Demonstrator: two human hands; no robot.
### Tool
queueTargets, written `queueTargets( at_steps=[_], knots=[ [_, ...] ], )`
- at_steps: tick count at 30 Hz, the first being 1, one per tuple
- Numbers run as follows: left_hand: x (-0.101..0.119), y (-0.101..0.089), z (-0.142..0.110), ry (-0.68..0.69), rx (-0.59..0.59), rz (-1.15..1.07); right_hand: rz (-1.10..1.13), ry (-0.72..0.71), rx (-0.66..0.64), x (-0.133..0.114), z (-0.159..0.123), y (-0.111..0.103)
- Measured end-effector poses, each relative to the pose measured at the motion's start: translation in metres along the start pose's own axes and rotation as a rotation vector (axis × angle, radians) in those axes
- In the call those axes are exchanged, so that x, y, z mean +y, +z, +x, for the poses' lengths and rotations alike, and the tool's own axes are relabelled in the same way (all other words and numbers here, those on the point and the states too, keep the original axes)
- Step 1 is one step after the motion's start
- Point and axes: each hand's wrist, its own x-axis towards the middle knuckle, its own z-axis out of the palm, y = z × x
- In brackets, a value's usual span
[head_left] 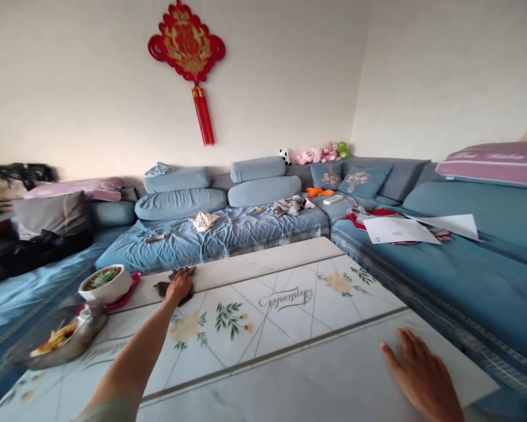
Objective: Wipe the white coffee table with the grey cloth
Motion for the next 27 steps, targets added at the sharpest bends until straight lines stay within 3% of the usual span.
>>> queueTargets(
  at_steps=[2,4,8,12,15,18,21,24,27],
  knots=[
    [0.002,-0.001,0.001,-0.057,0.011,0.028,-0.002,0.030,0.041,-0.011,0.003,-0.004],
    [0.021,0.005,0.008,-0.090,0.010,0.053,-0.048,0.013,0.080,-0.023,0.003,-0.010],
    [0.095,0.030,0.033,-0.015,-0.014,0.082,-0.118,-0.043,0.114,-0.039,-0.003,-0.022],
    [0.215,0.071,0.062,0.150,-0.076,0.064,-0.149,-0.049,0.098,-0.040,-0.006,-0.024],
    [0.333,0.110,0.072,0.263,-0.112,0.007,-0.168,-0.054,0.090,-0.035,-0.009,-0.021],
    [0.462,0.145,0.066,0.386,-0.127,-0.083,-0.202,-0.076,0.104,-0.029,-0.013,-0.016],
    [0.573,0.166,0.055,0.522,-0.149,-0.186,-0.239,-0.094,0.102,-0.026,-0.016,-0.014],
    [0.638,0.170,0.060,0.622,-0.197,-0.256,-0.227,-0.059,0.084,-0.032,-0.014,-0.018],
    [0.660,0.169,0.073,0.698,-0.225,-0.283,-0.192,-0.022,0.083,-0.044,-0.009,-0.025]
  ],
)
